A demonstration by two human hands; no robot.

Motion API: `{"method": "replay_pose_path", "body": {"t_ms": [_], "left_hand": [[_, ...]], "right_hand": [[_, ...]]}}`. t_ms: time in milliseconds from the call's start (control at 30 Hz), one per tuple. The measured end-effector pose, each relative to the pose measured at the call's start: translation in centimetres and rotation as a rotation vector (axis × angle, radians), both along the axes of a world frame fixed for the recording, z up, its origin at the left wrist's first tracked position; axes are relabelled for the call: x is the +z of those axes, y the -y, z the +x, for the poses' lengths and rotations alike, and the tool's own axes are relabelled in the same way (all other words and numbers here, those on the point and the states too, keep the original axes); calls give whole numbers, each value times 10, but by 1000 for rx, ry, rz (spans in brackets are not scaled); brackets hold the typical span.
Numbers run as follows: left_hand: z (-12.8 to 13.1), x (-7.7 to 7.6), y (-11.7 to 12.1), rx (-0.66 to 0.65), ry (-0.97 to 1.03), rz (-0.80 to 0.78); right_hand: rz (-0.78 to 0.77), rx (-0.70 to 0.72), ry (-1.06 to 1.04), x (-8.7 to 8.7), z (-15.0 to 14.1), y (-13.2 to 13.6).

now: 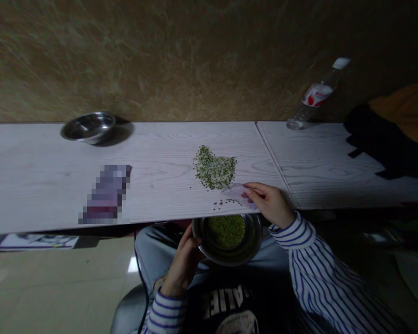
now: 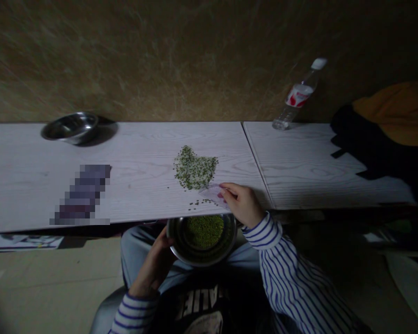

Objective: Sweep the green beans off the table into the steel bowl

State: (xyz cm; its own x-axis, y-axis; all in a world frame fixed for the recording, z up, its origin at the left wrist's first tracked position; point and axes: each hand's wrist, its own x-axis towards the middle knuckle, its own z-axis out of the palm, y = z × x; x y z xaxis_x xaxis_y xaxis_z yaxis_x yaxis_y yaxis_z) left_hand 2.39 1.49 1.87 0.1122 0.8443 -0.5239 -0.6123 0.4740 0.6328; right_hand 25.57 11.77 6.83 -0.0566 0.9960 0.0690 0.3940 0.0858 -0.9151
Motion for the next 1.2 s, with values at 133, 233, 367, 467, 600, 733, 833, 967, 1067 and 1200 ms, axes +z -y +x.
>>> {"method": "replay_pose_path", "body": {"t_ms": [133,233,367,467,600,733,833,967,1067,1200], "left_hand": [[0,0,1,3,-1,0],[-1,-2,1,-3,1,5],[-5,-1,3,11,-26,5],[-7,0,5,19,-38,4],[-9,1,6,34,-31,6],[-11,0,7,36,-13,14],[-11,0,8,34,-22,11],[-10,0,7,21,-28,7],[-10,0,6,16,-23,17],[-10,0,6,21,-8,27]], "right_hand": [[-19,47,-21,0,-13,6],[-15,67,-9,2,-13,4],[40,66,10,3,-12,-8],[34,146,41,3,-17,-15],[16,228,58,4,-25,-16],[-11,295,72,8,-27,-15],[-27,342,63,11,-27,-12],[-29,369,51,14,-24,-6],[-23,326,61,15,-18,-5],[18,209,68,12,-15,-7]]}}
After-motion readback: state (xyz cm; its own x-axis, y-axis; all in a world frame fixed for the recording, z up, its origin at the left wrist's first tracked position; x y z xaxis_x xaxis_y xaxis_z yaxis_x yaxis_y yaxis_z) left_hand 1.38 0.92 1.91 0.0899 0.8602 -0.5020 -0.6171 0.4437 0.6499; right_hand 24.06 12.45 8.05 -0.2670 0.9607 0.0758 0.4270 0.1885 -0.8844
